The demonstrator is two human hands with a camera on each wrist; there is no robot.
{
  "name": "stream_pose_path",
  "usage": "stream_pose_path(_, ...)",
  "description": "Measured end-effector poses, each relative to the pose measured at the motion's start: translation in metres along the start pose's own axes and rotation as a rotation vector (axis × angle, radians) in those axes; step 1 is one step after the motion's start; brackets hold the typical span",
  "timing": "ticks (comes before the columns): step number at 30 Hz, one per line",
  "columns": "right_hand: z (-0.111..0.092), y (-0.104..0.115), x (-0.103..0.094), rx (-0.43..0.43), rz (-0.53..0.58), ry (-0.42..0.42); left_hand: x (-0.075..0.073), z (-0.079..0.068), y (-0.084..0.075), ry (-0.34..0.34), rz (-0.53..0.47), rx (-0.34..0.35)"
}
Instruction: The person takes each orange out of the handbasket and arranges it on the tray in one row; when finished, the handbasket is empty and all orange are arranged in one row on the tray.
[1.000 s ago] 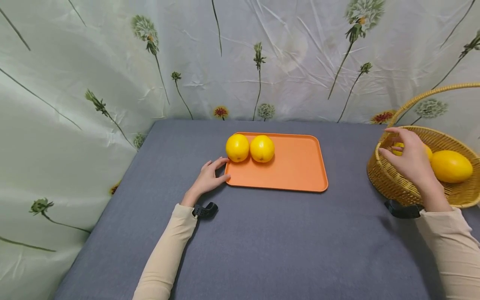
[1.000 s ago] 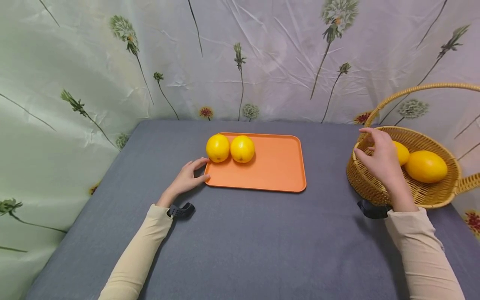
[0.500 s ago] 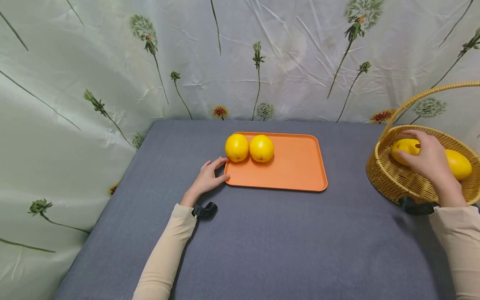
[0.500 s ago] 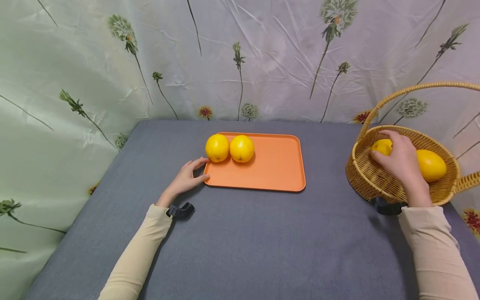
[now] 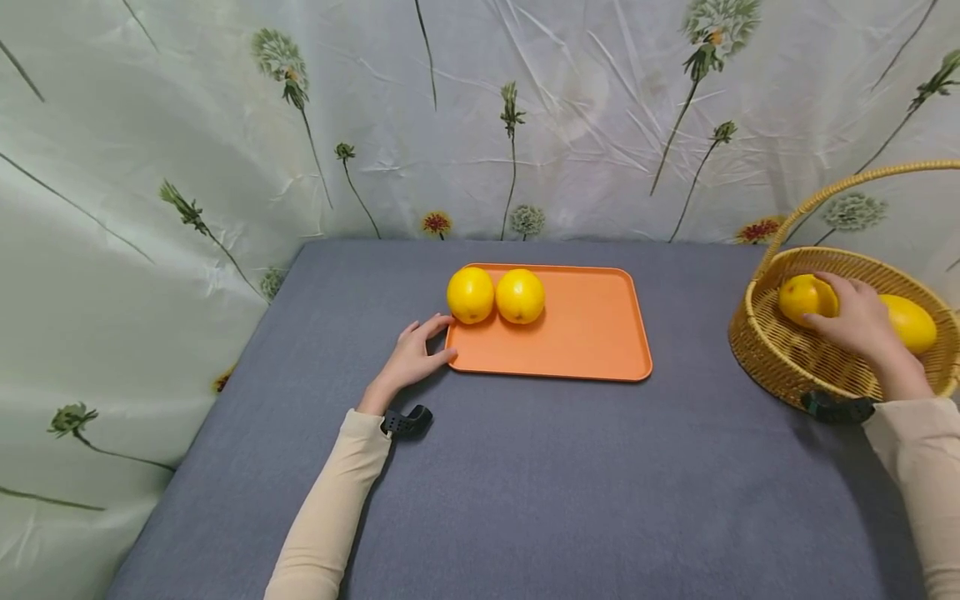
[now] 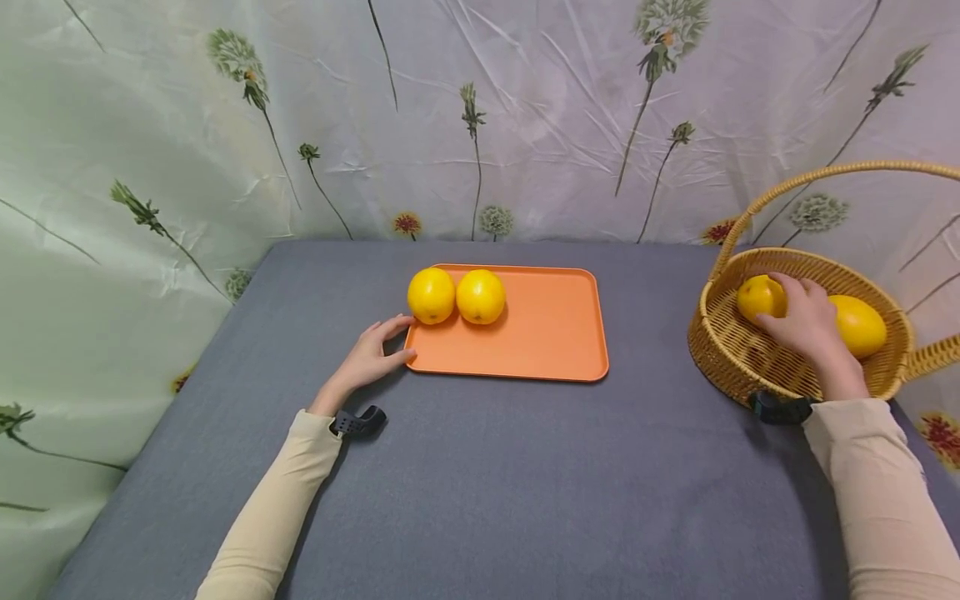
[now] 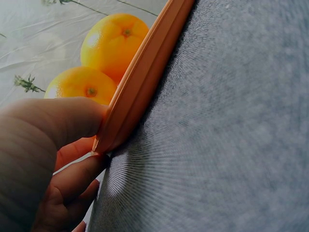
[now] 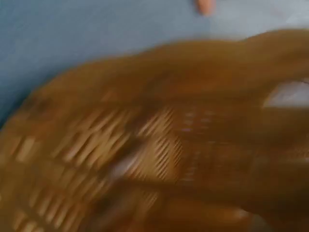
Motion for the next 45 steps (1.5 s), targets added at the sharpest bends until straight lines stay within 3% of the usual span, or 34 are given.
stream_pose_path(6, 0.001, -0.011, 0.011, 0.032, 0.008, 0.008, -0.002, 0.001, 0.000, 0.001, 0.004, 0.004)
stream_pose_path(14, 0.004, -0.009, 0.015, 0.029, -0.042, 0.007, -0.003, -0.001, 0.001, -0.001, -0.005, -0.002)
stream_pose_path(26, -0.002, -0.005, 0.012, 0.097, -0.021, -0.137, -0.003, -0.003, 0.003, -0.006, 0.005, 0.004)
stream_pose_path(33, -0.004, -0.005, 0.017, 0.114, 0.004, -0.114, -0.002, -0.003, 0.004, -0.002, -0.001, -0.007)
stream_pose_path(40, -0.005, -0.003, 0.022, 0.014, -0.081, -0.058, -0.001, -0.003, 0.004, 0.006, -0.005, -0.013)
stream_pose_path(45, -0.008, -0.004, 0.019, 0.060, -0.078, -0.079, -0.002, -0.003, 0.004, 0.008, -0.002, 0.000)
Point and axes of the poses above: each hand's wrist, its own z-axis towards the middle knuckle, its own x-axis out of the palm, y = z × x, the point moved 4 cm from there along z, towards the middle knuckle, and after that the axes turned 11 degrees about -z, right-handed, at the moved point
